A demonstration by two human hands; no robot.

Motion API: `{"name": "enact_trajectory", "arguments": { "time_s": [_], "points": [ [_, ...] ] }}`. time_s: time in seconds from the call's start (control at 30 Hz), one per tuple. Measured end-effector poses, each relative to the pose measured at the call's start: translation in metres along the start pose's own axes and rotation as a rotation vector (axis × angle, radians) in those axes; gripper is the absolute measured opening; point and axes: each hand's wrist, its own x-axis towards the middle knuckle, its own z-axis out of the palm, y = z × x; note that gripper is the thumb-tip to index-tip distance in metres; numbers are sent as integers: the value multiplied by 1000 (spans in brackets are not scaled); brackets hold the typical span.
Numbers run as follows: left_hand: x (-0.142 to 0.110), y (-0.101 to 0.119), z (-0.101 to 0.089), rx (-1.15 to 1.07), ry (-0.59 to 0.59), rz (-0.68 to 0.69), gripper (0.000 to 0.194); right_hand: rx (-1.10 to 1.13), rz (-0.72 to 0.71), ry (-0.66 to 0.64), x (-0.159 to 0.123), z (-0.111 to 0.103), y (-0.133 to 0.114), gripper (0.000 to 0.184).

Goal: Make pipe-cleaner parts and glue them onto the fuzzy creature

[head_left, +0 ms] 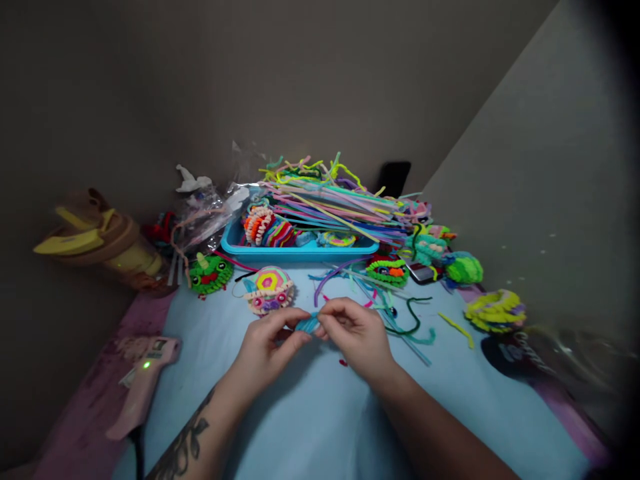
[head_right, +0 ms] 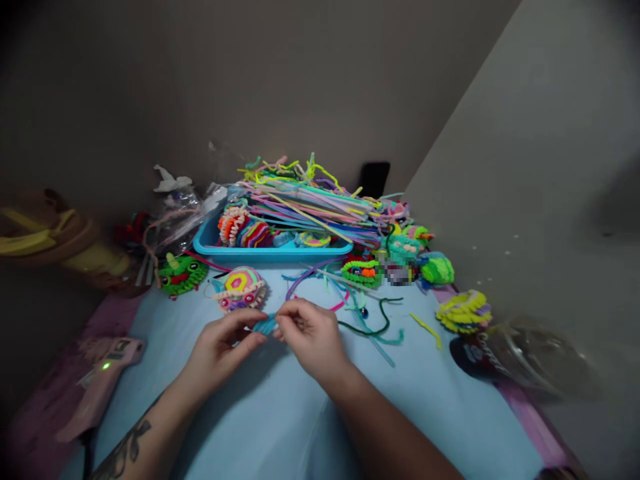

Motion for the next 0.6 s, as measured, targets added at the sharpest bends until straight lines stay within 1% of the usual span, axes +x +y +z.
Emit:
{"name": "enact_trajectory", "arguments": {
  "time_s": [0.6],
  "points": [
    [0, -2, -1, -79, -29, -77, 20, -9, 10, -8, 0, -1, -1, 5]
  ]
}}
